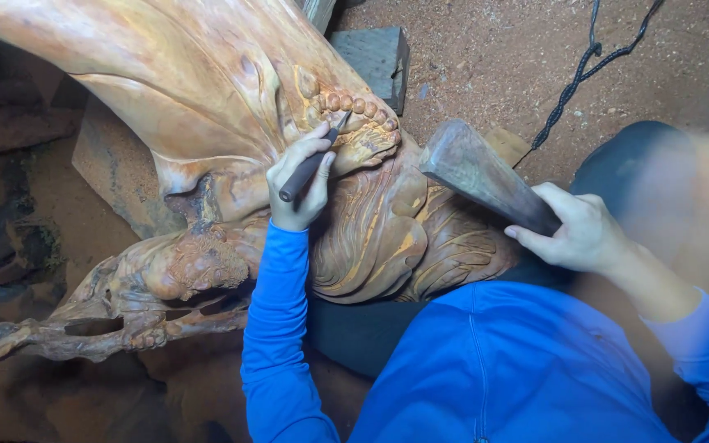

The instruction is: Carving intricate details into a large wooden sculpture using a power carving tool, chisel, and mallet.

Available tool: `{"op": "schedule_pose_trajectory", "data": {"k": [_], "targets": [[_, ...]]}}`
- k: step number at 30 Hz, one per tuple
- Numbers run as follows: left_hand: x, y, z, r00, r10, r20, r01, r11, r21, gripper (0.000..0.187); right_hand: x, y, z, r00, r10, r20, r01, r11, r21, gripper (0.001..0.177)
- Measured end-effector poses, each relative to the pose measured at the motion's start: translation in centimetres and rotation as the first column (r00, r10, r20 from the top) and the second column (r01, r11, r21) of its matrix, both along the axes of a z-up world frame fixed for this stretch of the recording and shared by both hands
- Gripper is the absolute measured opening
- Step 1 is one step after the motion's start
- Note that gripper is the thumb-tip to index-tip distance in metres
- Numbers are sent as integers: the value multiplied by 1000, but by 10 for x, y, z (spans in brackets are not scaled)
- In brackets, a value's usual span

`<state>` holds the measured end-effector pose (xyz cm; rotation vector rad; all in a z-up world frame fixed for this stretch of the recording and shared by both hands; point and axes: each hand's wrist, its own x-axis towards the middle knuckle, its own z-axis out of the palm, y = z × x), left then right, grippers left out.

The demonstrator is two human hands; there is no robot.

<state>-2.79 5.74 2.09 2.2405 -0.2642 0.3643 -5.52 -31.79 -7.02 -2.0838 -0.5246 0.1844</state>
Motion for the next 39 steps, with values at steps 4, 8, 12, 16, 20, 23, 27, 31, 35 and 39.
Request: {"op": "schedule_pose_trajectory", "data": {"k": [4, 8, 12, 16, 20, 23, 27, 31, 35, 39], "targets": [[-3, -10, -1, 1000, 8, 15, -10, 988, 157, 18, 5, -6, 3, 999, 4, -45, -2, 1000, 30, 38], [1, -14, 1, 998, 29, 53, -40, 974, 223, 19, 7, -6, -1, 999, 30, -19, -28, 996, 88, 40], [6, -17, 10, 999, 20, 46, -30, 976, 214, 19, 10, -8, -2, 998, 41, -55, -36, 994, 100, 39], [12, -22, 19, 999, 6, 49, -17, 973, 231, 18, 14, -12, -1, 995, 26, -101, -16, 994, 104, 37], [12, -31, 24, 999, 36, 12, -38, 940, 339, 15, 21, -12, 14, 997, 62, -54, -54, 988, 146, 38], [14, -32, 4, 992, 68, 107, -100, 937, 336, 8, 10, -5, -6, 982, 130, 134, -140, 987, 72, 51], [7, -40, -13, 983, 73, 171, -129, 930, 345, 9, 22, 37, 58, 920, 275, 280, -342, 912, 225, 47], [2, -31, -29, 983, 83, 165, -143, 908, 394, 8, 26, 74, 46, 821, 294, 490, -403, 906, 132, 52], [5, -42, -13, 987, 90, 133, -130, 935, 331, 8, 19, 83, 47, 842, 325, 431, -404, 909, 105, 63], [5, -31, -27, 982, 98, 162, -146, 938, 314, 6, 28, 84, 49, 848, 341, 406, -378, 926, 13, 53]]}}
